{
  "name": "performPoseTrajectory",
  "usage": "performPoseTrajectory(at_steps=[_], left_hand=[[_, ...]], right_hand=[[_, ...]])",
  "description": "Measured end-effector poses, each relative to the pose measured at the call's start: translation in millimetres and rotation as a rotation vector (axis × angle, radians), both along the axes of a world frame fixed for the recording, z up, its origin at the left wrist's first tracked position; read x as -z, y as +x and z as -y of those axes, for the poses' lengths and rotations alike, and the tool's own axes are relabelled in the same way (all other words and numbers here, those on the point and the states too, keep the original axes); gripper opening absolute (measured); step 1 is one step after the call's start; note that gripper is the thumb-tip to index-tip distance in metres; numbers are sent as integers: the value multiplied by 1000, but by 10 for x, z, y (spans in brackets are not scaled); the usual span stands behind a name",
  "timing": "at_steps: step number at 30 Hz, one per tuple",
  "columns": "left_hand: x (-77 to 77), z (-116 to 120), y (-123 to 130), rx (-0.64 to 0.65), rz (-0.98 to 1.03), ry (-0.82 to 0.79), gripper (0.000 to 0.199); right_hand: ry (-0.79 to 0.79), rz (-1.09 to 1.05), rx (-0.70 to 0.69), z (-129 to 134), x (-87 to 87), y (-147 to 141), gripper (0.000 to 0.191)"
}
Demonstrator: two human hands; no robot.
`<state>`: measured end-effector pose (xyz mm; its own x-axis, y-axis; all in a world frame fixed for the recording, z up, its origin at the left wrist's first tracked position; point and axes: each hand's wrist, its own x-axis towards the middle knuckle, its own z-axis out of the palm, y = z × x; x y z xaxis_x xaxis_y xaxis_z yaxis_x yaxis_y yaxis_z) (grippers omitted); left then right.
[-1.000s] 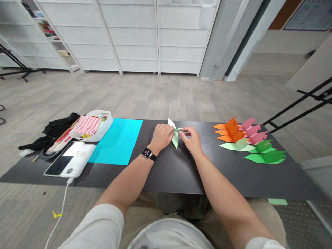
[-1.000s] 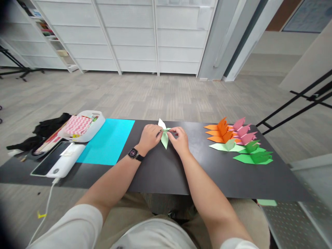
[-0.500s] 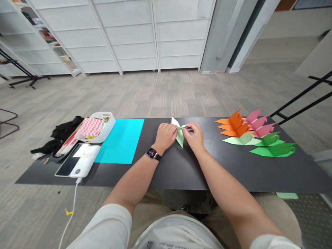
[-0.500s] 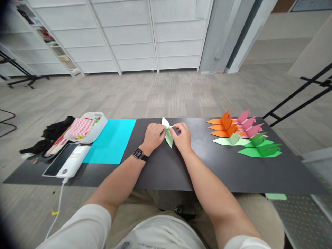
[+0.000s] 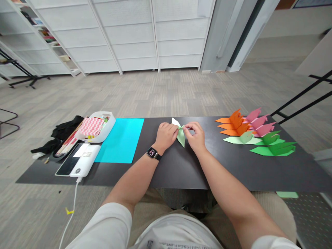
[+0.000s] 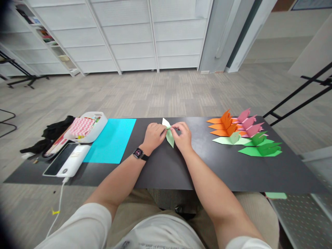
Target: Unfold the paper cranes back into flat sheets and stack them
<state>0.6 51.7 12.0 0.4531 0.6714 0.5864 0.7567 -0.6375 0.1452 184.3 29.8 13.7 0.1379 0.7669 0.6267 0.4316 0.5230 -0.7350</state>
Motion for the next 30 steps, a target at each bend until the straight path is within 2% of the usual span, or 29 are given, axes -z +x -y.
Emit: performPoseTrajectory(at_steps=[2, 6, 8, 10, 18, 22, 25, 30], left_hand=[[-11, 9, -15, 8, 12, -1, 23], [-42, 32, -55, 53, 38, -6, 21], [-54, 40, -69, 78, 41, -27, 21], [-58, 44, -77, 95, 47, -50, 23], [-32, 46, -101, 117, 173, -93, 29], [-61, 49, -116, 141, 195, -108, 24], [-69, 43, -117, 149, 202, -104, 21], [-46, 33, -120, 65, 280, -57, 27]], right_hand=[[4, -10, -18, 0, 0, 21, 7], [-51, 41, -107, -4, -10, 85, 26], [-62, 88, -133, -5, -19, 117, 19], [-57, 100, -128, -2, -27, 137, 12], [-63, 56, -82, 49, -91, 167, 17], [-29, -40, -71, 56, -102, 208, 19], [-61, -109, -77, 37, -74, 230, 22], [-150, -104, -206, -29, 36, 201, 50]])
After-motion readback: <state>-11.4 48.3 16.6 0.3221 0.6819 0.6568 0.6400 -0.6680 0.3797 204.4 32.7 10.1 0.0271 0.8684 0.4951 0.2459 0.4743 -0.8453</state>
